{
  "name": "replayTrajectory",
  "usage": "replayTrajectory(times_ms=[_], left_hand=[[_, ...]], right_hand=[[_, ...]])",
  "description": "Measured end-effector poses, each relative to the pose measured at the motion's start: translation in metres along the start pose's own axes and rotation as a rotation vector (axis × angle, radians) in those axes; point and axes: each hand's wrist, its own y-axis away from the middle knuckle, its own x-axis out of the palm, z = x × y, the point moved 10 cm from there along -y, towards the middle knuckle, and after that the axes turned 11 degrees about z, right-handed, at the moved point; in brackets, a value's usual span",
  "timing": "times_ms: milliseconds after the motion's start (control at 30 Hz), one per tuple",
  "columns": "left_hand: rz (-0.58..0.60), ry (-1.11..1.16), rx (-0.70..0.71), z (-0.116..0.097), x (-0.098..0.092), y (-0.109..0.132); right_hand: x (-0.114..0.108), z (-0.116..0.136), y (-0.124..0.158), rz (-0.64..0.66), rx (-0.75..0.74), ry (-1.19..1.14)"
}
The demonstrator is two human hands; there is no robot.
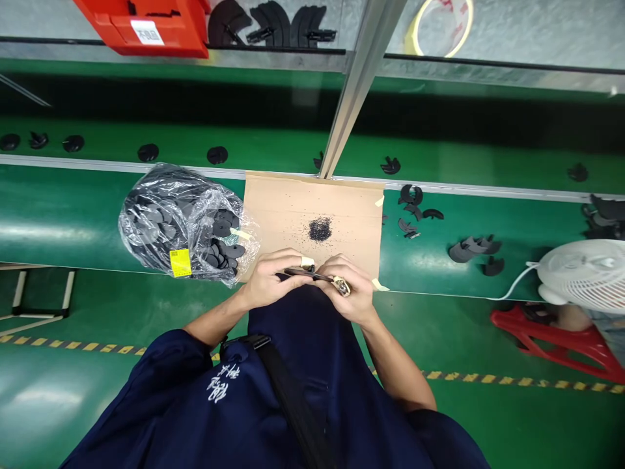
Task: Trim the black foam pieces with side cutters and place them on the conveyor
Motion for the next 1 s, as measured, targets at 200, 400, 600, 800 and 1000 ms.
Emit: replayTrajectory(times_ms=[200,400,600,800,1000], left_hand=[[0.014,-0.071,0.007,-0.003,-0.004,0.000],[0.035,-0.089,0.061,-0.006,-0.002,-0.003],[0.055,-0.093,0.033,-0.001,0.000,-0.003],[0.063,-0.089,0.039,0.000,0.000,-0.004],[0.090,-0.077,0.067,0.005,0.001,-0.004]], right_hand=[[-0.017,-0.007,-0.009,0.145,0.126,0.081],[-0.011,-0.006,-0.015,0.285,0.069,0.595],[-0.003,-0.005,-0.017,0.348,0.037,0.782],[-0.002,-0.008,-0.020,0.405,0.042,0.816],[-0.002,-0.010,-0.021,0.401,0.039,0.881]])
